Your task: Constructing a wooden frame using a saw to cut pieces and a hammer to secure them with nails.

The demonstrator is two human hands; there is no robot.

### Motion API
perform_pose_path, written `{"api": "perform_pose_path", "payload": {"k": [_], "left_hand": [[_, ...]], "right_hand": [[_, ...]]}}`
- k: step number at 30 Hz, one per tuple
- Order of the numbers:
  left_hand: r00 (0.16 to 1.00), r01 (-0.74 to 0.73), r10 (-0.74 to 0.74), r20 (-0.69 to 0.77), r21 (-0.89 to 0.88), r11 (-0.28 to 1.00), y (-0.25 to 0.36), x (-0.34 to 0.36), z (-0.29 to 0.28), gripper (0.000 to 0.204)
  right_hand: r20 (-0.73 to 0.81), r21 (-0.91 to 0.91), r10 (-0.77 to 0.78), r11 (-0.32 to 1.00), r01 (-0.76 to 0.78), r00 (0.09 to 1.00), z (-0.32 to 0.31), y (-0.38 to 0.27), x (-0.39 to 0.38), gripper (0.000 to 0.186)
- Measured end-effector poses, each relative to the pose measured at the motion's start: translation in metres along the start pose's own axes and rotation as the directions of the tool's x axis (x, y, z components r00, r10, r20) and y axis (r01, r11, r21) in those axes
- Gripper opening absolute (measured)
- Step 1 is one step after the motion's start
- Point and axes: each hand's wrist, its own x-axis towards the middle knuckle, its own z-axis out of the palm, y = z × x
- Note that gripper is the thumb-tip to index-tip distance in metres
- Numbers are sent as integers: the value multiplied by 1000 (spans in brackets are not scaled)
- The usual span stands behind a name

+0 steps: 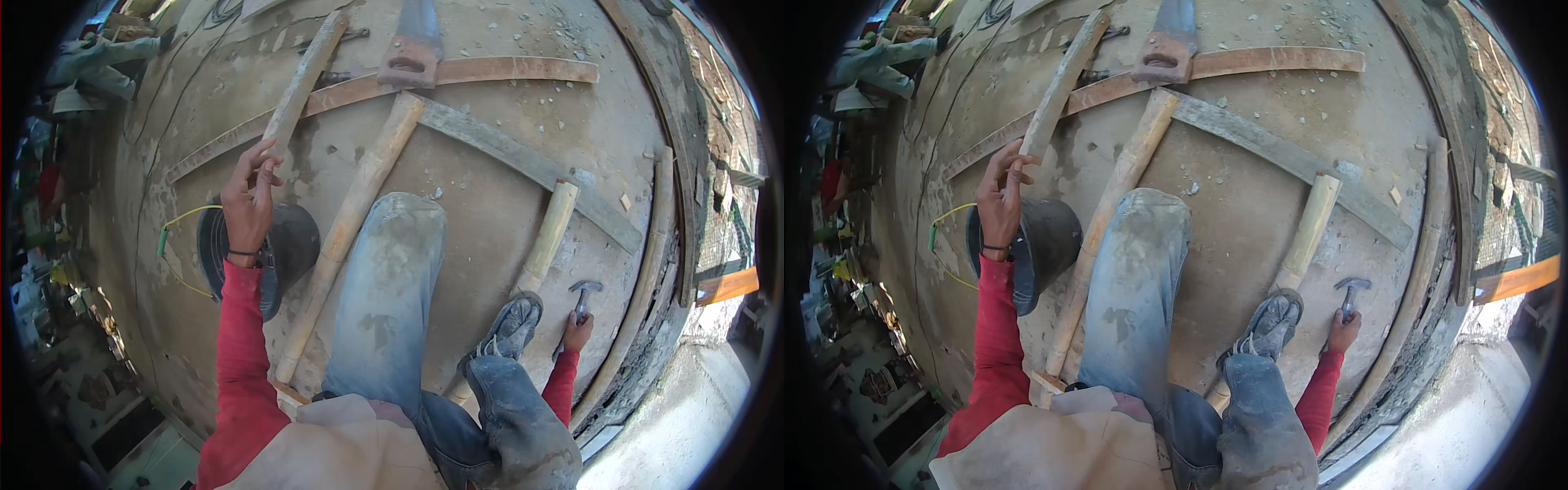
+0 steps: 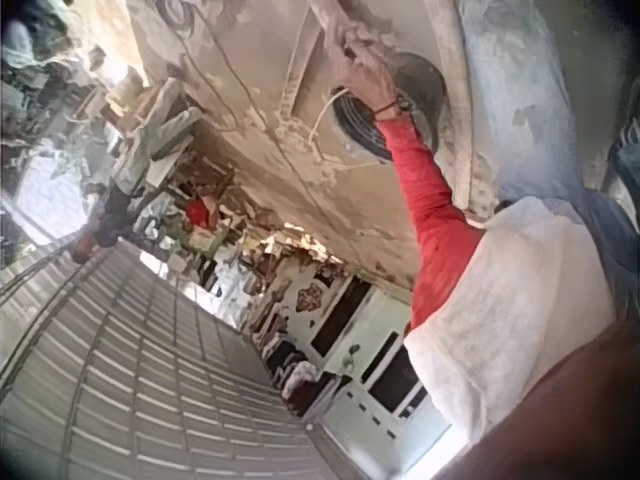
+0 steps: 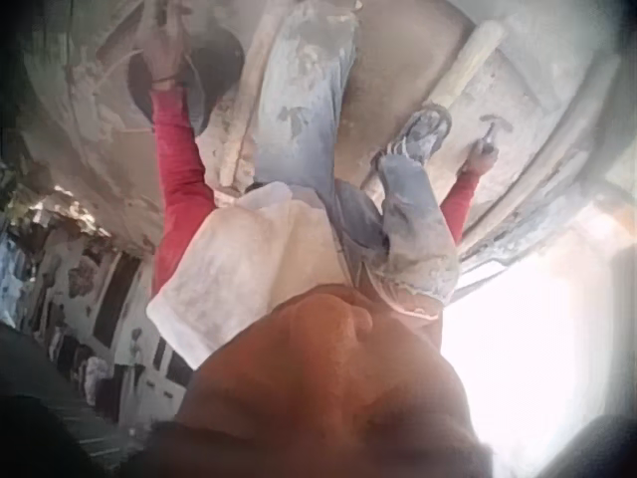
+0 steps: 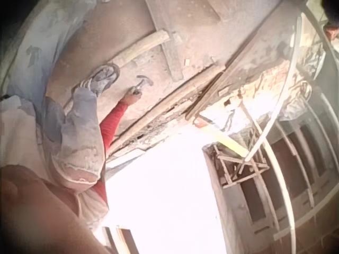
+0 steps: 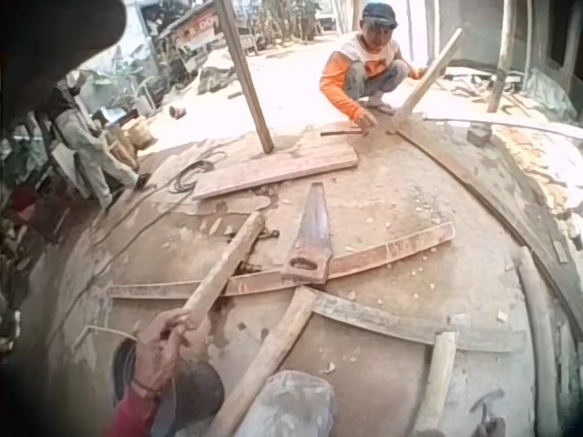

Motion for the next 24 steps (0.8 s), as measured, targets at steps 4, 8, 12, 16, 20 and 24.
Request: {"api": "perform_pose_path", "payload": {"k": [4, 8, 12, 16, 20, 24], "left_hand": [[942, 335, -324, -84, 231, 913, -65, -58, -76, 24], [934, 357, -323, -153, 412, 838, -101, -96, -97, 21], [885, 253, -254, -391, -56, 966, -21, -88, -60, 25], [992, 68, -80, -99, -121, 990, 40, -78, 28, 26], [957, -190, 70, 281, 428, 884, 92, -100, 93, 37], [922, -289, 130, 364, 428, 856, 94, -107, 85, 39]], "right_hand": [[83, -75, -20, 997, 26, 996, -14, 29, 22, 42], [189, -337, -59, 934, 121, 980, -40, 21, 44, 42], [-205, 91, -305, 940, 329, 930, -55, -168, 43, 22], [89, 613, -521, 701, 365, 849, -37, -374, 47, 20], [-179, 323, -845, 433, 842, 503, 43, -507, 57, 34], [-234, 96, -941, 228, 969, 245, 129, -605, 48, 33]]}}
